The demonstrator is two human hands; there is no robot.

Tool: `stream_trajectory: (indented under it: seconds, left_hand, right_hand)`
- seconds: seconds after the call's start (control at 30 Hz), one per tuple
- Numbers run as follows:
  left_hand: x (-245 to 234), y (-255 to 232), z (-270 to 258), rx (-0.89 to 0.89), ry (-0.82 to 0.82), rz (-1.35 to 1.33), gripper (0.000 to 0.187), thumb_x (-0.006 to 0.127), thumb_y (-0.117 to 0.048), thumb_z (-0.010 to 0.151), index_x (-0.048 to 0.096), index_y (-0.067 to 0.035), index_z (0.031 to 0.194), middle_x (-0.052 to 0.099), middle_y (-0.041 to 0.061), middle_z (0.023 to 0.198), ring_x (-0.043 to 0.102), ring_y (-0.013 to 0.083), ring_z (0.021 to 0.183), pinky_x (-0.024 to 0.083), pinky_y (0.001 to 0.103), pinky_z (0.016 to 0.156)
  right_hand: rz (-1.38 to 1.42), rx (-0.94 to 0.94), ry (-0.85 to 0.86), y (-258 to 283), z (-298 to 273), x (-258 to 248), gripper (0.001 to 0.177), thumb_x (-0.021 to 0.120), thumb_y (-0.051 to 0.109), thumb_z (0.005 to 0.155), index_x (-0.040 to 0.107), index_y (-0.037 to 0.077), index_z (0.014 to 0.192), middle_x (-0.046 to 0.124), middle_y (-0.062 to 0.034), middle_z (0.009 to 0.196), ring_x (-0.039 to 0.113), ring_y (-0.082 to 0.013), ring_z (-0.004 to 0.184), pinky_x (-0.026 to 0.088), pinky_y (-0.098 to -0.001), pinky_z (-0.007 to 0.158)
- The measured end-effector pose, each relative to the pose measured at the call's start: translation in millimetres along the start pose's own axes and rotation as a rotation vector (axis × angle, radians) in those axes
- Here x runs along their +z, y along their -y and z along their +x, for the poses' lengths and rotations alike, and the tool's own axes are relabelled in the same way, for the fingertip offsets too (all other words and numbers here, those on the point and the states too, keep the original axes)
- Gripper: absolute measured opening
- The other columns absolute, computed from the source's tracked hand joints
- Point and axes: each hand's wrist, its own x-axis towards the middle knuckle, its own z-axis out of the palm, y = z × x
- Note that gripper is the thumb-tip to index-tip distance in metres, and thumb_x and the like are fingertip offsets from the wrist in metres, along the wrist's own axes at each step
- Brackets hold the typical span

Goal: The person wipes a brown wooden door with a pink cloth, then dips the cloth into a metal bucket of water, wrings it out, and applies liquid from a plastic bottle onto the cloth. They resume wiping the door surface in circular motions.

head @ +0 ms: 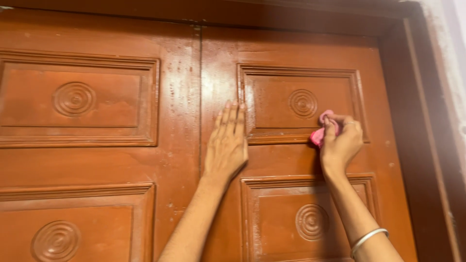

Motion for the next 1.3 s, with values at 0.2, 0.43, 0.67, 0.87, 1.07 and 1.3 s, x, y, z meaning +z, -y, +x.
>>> stream_trajectory:
  seconds: [0.2,0.43,0.67,0.87,1.07,1.3]
  left_hand:
    - [-15,23,-11,-0.132,-0.093,0.11,0.07,0.044,-0.001,0.088,0.034,0.008,0.157,0.031,0.027,0.166,0.025,0.0341,0.156,0.018,0.044,0.13]
    - [-27,42,-20,-0.146,-0.07,-0.057,0.066,0.054,-0.015,0.094,0.034,0.01,0.152,0.031,0.031,0.159,0.027,0.038,0.154,0.017,0.047,0.129]
    - [-32,39,-21,-0.163,-0.035,0.017,0.074,0.051,-0.001,0.081,0.034,0.011,0.152,0.03,0.03,0.162,0.028,0.0393,0.154,0.018,0.047,0.129]
    - [-35,39,-22,-0.201,-0.097,0.007,0.066,0.047,0.0,0.09,0.034,0.013,0.154,0.034,0.031,0.161,0.03,0.0394,0.154,0.02,0.048,0.13]
    - [-43,44,-26,-0.273,-0.1,-0.064,0.053,0.041,-0.011,0.103,0.04,0.011,0.152,0.038,0.029,0.159,0.033,0.039,0.154,0.021,0.048,0.129]
    - [-39,55,-31,-0.125,-0.074,0.007,0.062,0.05,-0.02,0.101,0.036,0.013,0.152,0.031,0.031,0.161,0.026,0.0407,0.152,0.019,0.05,0.126]
  right_hand:
    - [0.374,0.044,0.056,102,-13,37,0.006,0.075,0.013,0.097,0.075,0.008,0.101,0.072,-0.0101,0.106,0.067,-0.0279,0.102,0.053,-0.041,0.093]
    - [0.502,-0.38,0.202,196,-25,49,0.018,0.072,0.006,0.09,0.073,0.004,0.108,0.07,-0.013,0.115,0.063,-0.0304,0.117,0.052,-0.0408,0.099]
    - [0.47,-0.305,0.273,200,24,98,0.017,0.075,0.005,0.095,0.071,0.007,0.112,0.072,-0.0097,0.117,0.064,-0.0297,0.113,0.051,-0.0421,0.1]
    - [0.513,-0.403,0.324,188,3,93,0.033,0.074,0.006,0.094,0.071,0.012,0.126,0.07,-0.0109,0.131,0.065,-0.0288,0.124,0.052,-0.0396,0.108]
    - [0.427,-0.663,0.479,182,-36,33,0.047,0.061,0.002,0.094,0.061,0.004,0.141,0.061,-0.0152,0.145,0.057,-0.0314,0.138,0.047,-0.043,0.115]
    - [0.151,-0.53,0.381,193,-45,52,0.061,0.05,0.007,0.096,0.043,-0.002,0.156,0.042,-0.0237,0.162,0.034,-0.0319,0.154,0.032,-0.0448,0.125]
